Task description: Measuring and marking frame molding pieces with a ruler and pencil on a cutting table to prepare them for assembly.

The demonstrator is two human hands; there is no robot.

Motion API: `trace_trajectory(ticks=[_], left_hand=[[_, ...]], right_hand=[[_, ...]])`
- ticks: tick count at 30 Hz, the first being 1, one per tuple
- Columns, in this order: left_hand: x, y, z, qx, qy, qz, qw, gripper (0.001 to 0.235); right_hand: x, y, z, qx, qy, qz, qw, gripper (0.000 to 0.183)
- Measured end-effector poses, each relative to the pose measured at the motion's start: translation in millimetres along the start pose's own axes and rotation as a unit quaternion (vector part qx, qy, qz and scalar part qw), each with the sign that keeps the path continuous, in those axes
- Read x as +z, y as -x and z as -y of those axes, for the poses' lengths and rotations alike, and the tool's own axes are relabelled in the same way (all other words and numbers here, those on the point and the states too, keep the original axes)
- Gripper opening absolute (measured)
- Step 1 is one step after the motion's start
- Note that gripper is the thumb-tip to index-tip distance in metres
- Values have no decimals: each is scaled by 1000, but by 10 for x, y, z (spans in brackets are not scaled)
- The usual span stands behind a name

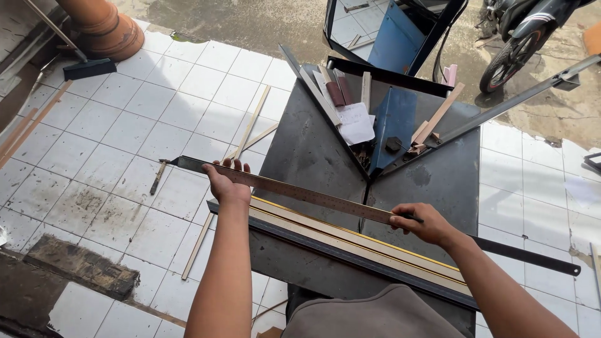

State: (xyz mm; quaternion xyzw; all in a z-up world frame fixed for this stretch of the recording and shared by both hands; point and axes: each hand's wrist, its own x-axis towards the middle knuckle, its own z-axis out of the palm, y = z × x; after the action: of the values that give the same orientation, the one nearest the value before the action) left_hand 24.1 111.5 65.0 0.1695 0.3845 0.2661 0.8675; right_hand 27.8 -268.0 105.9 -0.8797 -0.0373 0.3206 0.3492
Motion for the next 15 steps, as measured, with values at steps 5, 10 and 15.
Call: trace_trajectory(ticks=[5, 10, 15], left_hand=[[-39, 590, 599, -24, -149, 69, 986, 41], [-162, 1284, 1075, -103, -305, 227, 919, 51], [-189, 1375, 1111, -124, -257, 208, 936, 53]], right_hand=[[108, -32, 197, -25, -3, -20, 999, 24], [213, -77, 418, -49, -17, -40, 998, 23], [264, -3, 541, -52, 9, -32, 998, 18]])
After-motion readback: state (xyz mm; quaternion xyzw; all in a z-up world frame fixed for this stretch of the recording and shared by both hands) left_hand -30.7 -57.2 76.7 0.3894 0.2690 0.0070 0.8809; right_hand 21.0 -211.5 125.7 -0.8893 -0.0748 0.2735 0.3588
